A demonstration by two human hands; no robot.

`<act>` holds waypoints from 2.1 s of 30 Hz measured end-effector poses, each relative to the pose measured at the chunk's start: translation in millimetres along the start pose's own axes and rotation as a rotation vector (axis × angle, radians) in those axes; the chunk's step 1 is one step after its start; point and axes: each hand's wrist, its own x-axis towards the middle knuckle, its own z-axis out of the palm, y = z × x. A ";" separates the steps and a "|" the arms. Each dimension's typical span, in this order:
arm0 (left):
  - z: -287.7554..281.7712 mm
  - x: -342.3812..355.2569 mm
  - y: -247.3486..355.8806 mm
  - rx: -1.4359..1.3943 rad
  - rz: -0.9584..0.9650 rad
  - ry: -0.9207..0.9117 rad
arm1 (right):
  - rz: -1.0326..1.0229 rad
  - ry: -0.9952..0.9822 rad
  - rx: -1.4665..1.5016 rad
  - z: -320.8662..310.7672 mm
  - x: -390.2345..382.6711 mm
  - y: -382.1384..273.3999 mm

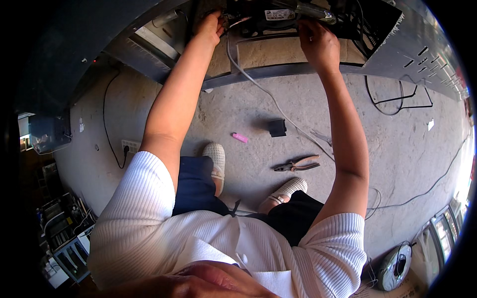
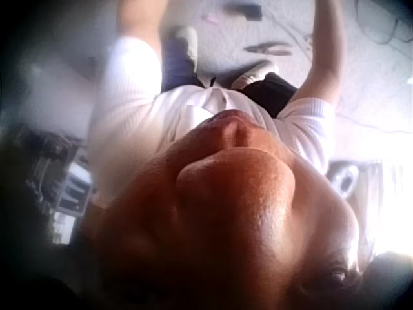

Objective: The person works on the wiring and internal components of an appliance, using pliers and scissors to handle wires and a black component.

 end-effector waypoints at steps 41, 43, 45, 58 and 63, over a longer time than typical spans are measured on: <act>13.0 26.6 -5.5 0.042 0.184 0.227 | 0.000 0.021 -0.050 0.3 2.3 -4.2; 19.2 18.7 -7.3 0.019 0.199 0.288 | 0.009 0.018 -0.055 0.4 2.1 -4.2; 23.4 6.3 -6.7 0.084 0.181 0.288 | 0.009 0.018 -0.066 0.1 2.1 -3.2; 12.4 25.0 -5.7 0.724 0.650 0.392 | 0.000 0.023 -0.055 1.2 0.9 0.9; 9.8 21.0 -3.8 0.637 0.479 0.309 | -0.040 0.034 -0.051 1.4 0.8 3.2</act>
